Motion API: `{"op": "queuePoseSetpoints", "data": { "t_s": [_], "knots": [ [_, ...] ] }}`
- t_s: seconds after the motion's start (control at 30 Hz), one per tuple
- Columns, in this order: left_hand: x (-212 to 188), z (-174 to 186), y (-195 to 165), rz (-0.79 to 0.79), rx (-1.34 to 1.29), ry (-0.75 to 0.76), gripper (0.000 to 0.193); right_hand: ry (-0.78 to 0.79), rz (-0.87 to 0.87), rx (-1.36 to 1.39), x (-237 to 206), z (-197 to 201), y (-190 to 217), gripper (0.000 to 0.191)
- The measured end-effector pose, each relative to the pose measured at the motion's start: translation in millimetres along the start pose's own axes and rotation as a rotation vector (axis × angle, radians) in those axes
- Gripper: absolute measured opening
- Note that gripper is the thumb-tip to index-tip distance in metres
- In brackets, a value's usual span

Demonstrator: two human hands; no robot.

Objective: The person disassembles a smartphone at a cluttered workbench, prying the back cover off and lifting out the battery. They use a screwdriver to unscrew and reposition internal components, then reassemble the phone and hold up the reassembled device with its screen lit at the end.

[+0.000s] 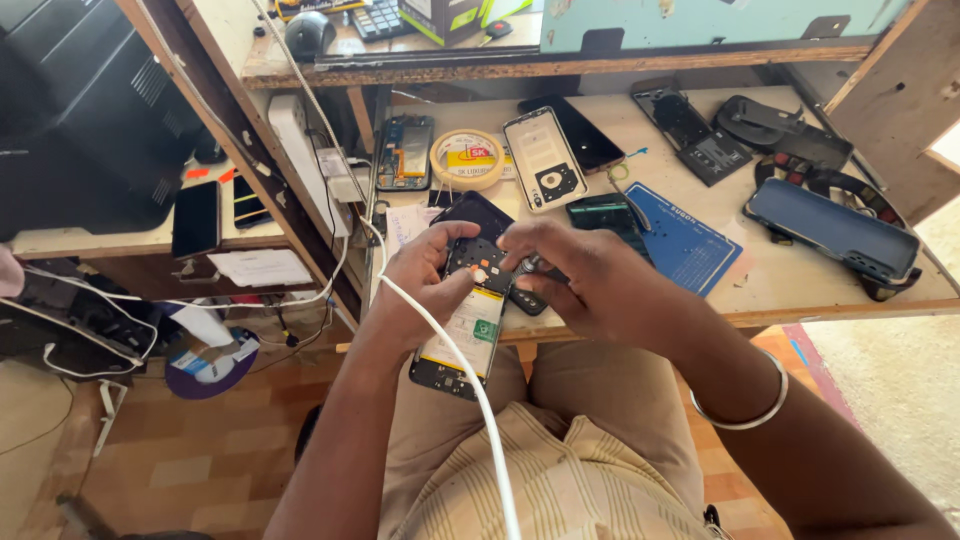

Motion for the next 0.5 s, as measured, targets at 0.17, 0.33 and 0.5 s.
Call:
{"op": "queuePoseSetpoints", "data": {
  "t_s": [0.17,0.33,0.5],
  "knots": [
    [2,-1,1,-0.015,0.02,-0.004,0.047,0.045,-0.129,-0.083,2,3,-4,0.042],
    [2,-1,4,-0.032,-0.062,0.027,0.047,0.149,-0.223,-0.348,4,-1,-4,0.045],
    [0,-3,1,-0.003,0.002,0.005,0.047,0.047,0.139,-0.157,3,-5,18,0.041]
  ]
}}
Point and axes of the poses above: each hand's wrist, its own x-axis towards the middle knuckle, its own z-axis out of the back of the hand, y = z × x, the point moved 5 cm from there along x, towards the middle knuckle, and after that the axes turned 11 degrees about -x, right-handed, at the moved point
